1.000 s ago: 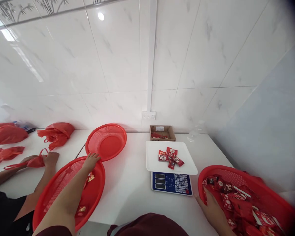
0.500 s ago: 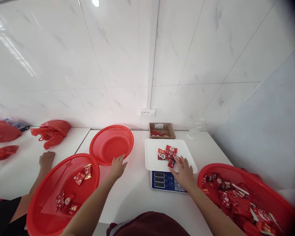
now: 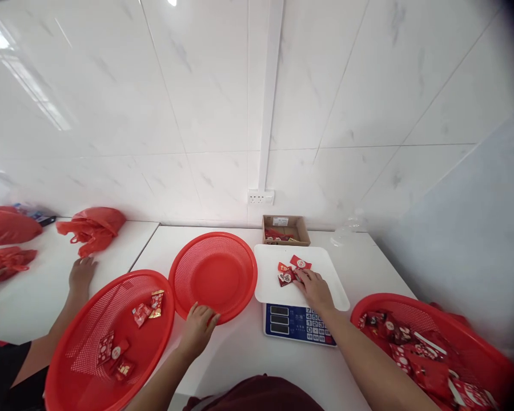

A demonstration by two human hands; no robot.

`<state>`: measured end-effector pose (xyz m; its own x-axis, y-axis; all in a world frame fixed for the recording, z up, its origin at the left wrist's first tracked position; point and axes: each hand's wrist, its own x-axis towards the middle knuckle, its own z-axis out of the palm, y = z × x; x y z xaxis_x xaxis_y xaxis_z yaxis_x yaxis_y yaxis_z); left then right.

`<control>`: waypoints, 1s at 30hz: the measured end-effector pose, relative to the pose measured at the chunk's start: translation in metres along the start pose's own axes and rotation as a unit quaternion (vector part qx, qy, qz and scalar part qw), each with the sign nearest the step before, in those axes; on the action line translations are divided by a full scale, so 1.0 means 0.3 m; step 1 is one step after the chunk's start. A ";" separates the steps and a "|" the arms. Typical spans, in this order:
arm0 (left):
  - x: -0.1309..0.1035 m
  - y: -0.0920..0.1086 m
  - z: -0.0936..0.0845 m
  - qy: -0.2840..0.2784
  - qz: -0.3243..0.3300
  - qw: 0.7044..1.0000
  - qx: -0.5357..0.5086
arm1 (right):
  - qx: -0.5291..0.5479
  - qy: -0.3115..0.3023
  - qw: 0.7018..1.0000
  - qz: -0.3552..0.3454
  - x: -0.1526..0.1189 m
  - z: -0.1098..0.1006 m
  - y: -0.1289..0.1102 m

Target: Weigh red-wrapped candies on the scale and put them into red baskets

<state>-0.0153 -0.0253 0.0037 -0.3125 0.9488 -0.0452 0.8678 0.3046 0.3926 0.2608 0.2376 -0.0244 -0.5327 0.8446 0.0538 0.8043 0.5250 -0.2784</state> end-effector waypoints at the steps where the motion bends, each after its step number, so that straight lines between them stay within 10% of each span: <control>1: -0.007 -0.001 -0.001 0.001 0.005 1.000 0.002 | 0.030 0.005 0.999 0.011 0.004 -0.004 0.011; 10: -0.042 -0.011 0.003 0.016 0.023 0.999 0.017 | 0.261 0.127 0.936 0.200 0.104 -0.039 -0.039; 18: -0.041 -0.023 0.016 0.035 0.017 0.999 0.023 | 0.327 0.050 0.943 0.021 0.177 -0.072 -0.360; 25: -0.045 -0.033 0.021 0.055 0.049 0.997 0.031 | 0.013 -0.102 0.984 0.148 0.141 -0.035 -0.169; 30: -0.037 -0.034 0.020 0.062 0.059 0.995 0.046 | -0.014 -0.058 0.998 -0.017 0.061 0.021 -0.106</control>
<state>-0.0185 -0.0384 -0.0053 -0.2466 0.9627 0.1118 0.9313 0.2035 0.3020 0.2238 0.2356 -0.0207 -0.5850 0.8096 -0.0484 0.7918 0.5571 -0.2504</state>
